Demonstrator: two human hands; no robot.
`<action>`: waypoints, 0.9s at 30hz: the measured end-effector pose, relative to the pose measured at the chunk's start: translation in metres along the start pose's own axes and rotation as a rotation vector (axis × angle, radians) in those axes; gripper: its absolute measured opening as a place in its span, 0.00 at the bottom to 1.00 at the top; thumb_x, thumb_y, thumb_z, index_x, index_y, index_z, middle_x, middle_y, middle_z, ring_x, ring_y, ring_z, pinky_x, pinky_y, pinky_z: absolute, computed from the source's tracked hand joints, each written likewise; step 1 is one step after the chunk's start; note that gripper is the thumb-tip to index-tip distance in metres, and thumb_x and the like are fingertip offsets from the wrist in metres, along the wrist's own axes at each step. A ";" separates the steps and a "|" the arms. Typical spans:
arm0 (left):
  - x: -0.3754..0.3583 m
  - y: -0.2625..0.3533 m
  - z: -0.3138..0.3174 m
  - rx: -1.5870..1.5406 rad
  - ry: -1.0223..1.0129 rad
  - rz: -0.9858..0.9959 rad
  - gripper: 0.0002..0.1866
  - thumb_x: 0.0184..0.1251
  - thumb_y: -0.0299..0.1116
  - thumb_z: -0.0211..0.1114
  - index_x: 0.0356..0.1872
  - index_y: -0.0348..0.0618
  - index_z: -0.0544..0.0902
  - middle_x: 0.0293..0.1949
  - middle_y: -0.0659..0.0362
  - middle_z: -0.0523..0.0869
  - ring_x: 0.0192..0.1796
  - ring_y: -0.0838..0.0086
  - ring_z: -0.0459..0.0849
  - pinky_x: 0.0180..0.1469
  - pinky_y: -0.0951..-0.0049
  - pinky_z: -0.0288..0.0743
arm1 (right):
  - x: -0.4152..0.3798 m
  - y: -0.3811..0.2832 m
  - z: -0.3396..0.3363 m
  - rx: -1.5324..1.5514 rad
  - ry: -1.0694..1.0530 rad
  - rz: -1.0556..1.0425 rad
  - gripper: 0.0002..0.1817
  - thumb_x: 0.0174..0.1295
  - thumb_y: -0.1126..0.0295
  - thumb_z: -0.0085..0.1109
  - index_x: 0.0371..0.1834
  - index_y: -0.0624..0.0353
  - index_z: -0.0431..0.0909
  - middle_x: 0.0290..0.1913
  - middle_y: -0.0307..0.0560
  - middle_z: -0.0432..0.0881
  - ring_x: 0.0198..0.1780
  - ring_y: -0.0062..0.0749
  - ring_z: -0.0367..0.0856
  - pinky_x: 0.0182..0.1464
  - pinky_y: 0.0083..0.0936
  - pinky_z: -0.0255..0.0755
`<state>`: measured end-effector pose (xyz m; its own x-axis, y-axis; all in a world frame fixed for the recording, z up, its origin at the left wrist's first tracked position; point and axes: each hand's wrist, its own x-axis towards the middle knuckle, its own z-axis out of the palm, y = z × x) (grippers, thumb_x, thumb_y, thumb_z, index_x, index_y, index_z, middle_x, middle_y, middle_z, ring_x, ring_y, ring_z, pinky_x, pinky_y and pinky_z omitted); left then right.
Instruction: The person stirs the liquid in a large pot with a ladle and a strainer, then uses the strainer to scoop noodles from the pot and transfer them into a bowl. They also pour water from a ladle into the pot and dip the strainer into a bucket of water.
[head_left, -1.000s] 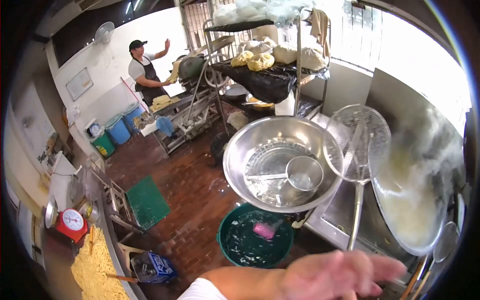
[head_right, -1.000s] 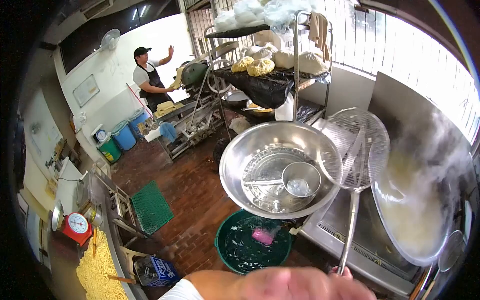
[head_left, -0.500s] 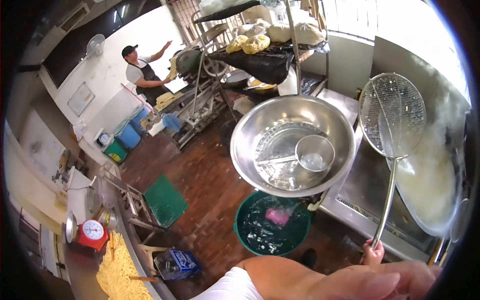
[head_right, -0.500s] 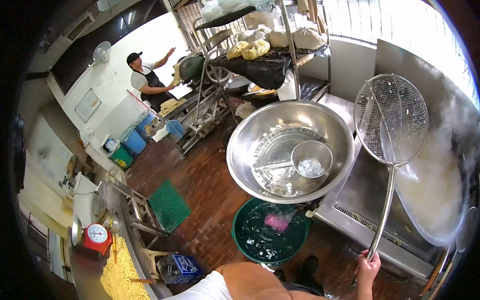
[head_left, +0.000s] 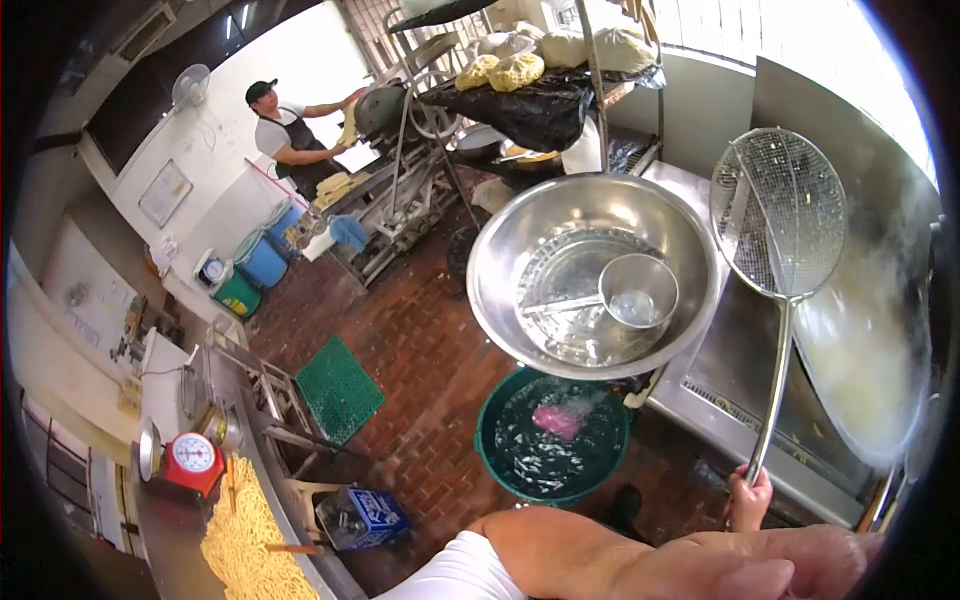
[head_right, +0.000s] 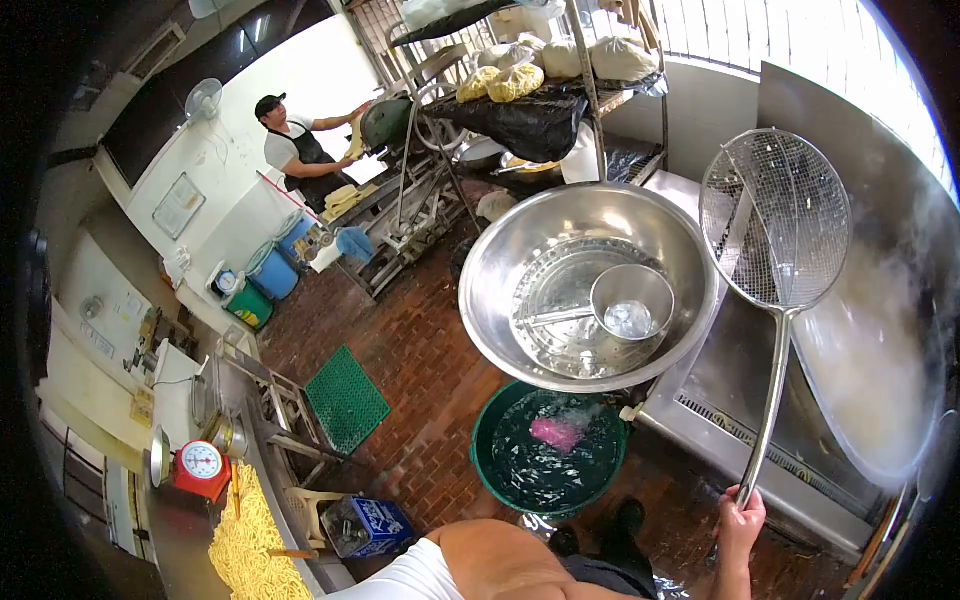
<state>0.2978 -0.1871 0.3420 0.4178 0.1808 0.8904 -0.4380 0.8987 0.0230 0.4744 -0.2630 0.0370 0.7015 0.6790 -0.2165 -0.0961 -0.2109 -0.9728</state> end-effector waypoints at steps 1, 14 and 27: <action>0.010 -0.014 -0.008 0.001 -0.104 0.202 0.31 0.73 0.49 0.38 0.52 0.24 0.72 0.49 0.36 0.75 0.64 0.54 0.65 0.64 0.58 0.57 | 0.000 -0.002 0.001 0.011 -0.007 -0.012 0.04 0.53 0.77 0.55 0.30 0.58 0.70 0.18 0.33 0.68 0.10 0.16 0.62 0.10 0.16 0.57; -0.196 0.073 -0.058 0.532 0.973 -0.527 0.22 0.72 0.46 0.47 0.59 0.43 0.70 0.61 0.56 0.72 0.64 0.68 0.68 0.63 0.65 0.60 | -0.004 -0.006 -0.010 0.040 0.046 0.009 0.05 0.54 0.78 0.55 0.31 0.57 0.70 0.16 0.34 0.67 0.10 0.16 0.61 0.12 0.15 0.56; -0.623 0.072 0.040 1.321 1.992 -1.340 0.20 0.59 0.48 0.61 0.21 0.41 0.82 0.21 0.57 0.81 0.25 0.71 0.78 0.30 0.67 0.70 | -0.002 0.032 -0.022 0.008 0.073 0.120 0.05 0.53 0.77 0.51 0.33 0.57 0.69 0.14 0.35 0.64 0.07 0.20 0.59 0.08 0.19 0.57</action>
<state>-0.0254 -0.2512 -0.1930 0.1777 0.6416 -0.7462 0.7132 0.4385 0.5469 0.4857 -0.2864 0.0077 0.7342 0.5961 -0.3249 -0.1878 -0.2815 -0.9410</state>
